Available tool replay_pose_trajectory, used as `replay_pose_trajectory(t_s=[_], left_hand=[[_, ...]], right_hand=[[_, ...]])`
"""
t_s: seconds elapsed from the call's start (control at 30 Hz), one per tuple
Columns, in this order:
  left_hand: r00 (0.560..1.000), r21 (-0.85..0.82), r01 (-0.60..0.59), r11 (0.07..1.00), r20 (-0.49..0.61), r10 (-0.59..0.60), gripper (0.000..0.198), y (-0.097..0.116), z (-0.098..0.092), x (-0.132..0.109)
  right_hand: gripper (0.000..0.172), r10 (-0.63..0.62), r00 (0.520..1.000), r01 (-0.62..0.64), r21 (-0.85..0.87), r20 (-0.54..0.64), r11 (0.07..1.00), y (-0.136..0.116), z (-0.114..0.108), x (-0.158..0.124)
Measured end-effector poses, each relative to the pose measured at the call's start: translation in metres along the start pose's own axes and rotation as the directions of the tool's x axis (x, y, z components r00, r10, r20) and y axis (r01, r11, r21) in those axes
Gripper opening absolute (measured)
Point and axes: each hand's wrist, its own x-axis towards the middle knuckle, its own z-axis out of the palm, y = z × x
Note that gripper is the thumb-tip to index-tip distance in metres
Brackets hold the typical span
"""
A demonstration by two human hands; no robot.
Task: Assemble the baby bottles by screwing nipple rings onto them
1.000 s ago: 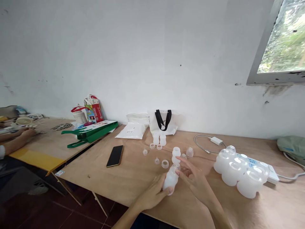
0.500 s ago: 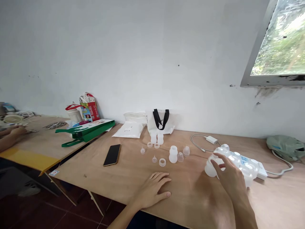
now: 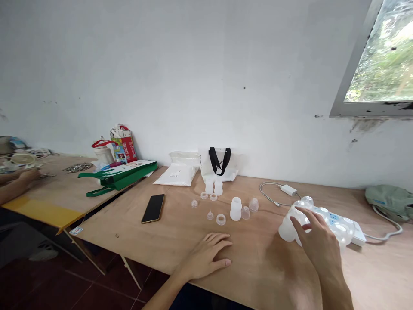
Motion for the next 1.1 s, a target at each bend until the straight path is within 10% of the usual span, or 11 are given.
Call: replay_pose_trajectory(t_s=[0.2, 0.33, 0.6, 1.1], left_hand=[[0.999, -0.036, 0.046, 0.998, 0.022, -0.046, 0.045, -0.012, -0.017, -0.002], [0.994, -0.003, 0.101, 0.995, -0.036, -0.101, 0.04, -0.017, -0.023, -0.003], [0.99, 0.083, 0.104, 0.991, -0.104, -0.095, 0.038, -0.018, -0.017, -0.004], [0.987, 0.083, 0.091, 0.992, -0.138, -0.079, 0.035, -0.016, -0.017, -0.001]], right_hand=[[0.052, -0.1, 0.976, 0.107, 0.026, -0.192, 0.994, -0.041, -0.007, -0.008], [0.042, -0.216, 0.964, 0.194, 0.144, 0.158, 0.97, -0.07, 0.019, -0.026], [0.038, -0.472, 0.609, 0.432, 0.232, 0.637, 0.872, -0.105, 0.092, -0.078], [0.041, -0.516, 0.595, 0.455, 0.27, 0.617, 0.848, -0.1, 0.101, -0.083]])
